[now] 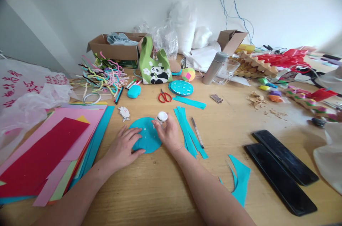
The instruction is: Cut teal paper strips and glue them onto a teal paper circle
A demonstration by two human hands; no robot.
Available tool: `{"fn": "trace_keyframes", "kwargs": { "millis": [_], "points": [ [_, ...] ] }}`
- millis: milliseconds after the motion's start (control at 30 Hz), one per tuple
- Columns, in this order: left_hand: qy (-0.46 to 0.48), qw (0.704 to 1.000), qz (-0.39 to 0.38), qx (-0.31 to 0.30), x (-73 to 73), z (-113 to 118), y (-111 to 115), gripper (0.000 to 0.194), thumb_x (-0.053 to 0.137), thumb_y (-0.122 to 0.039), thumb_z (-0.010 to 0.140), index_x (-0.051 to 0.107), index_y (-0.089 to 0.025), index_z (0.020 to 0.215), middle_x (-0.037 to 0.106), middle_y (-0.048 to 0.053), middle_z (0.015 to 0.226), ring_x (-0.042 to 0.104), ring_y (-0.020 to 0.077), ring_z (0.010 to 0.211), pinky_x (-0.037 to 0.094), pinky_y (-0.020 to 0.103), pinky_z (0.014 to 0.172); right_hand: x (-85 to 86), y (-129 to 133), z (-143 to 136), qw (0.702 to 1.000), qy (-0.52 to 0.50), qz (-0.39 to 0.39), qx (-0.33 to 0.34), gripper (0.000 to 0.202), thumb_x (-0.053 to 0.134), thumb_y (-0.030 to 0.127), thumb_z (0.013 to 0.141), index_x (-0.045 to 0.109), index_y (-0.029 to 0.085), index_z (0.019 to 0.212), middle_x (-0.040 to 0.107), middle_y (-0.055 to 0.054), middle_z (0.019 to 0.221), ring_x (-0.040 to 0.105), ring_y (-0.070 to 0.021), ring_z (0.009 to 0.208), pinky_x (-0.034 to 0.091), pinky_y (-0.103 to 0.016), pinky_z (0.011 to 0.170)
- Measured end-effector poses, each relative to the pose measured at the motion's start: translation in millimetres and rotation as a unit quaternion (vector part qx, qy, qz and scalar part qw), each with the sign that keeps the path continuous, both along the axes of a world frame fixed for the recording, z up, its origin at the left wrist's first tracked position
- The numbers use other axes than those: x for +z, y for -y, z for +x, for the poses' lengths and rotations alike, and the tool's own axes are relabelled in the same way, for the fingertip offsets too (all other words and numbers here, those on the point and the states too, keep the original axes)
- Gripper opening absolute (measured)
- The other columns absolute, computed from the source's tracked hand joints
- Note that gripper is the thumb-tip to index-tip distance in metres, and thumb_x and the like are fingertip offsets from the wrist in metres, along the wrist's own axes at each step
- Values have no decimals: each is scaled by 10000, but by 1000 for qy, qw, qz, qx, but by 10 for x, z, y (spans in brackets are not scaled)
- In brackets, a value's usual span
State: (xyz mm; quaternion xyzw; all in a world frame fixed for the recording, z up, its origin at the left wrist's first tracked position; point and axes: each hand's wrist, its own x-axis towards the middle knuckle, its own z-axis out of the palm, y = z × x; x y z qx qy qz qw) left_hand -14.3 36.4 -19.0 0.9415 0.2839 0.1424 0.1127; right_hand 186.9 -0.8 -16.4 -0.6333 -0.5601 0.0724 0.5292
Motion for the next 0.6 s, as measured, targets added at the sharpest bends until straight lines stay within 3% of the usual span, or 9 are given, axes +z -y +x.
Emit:
{"fn": "trace_keyframes", "kwargs": {
  "millis": [600],
  "points": [
    [1, 1000, -3, 3, 14, 4, 9, 355, 683, -393, 777, 612, -210, 1073, 586, 113, 1298, 488, 293, 1237, 217, 555, 1118, 9, -1, -4, 1000, 1, -12, 4, 205, 579, 383, 848, 501, 205, 782, 538, -4, 700, 488, -160, 623, 383, -283, 573]
  ]
}}
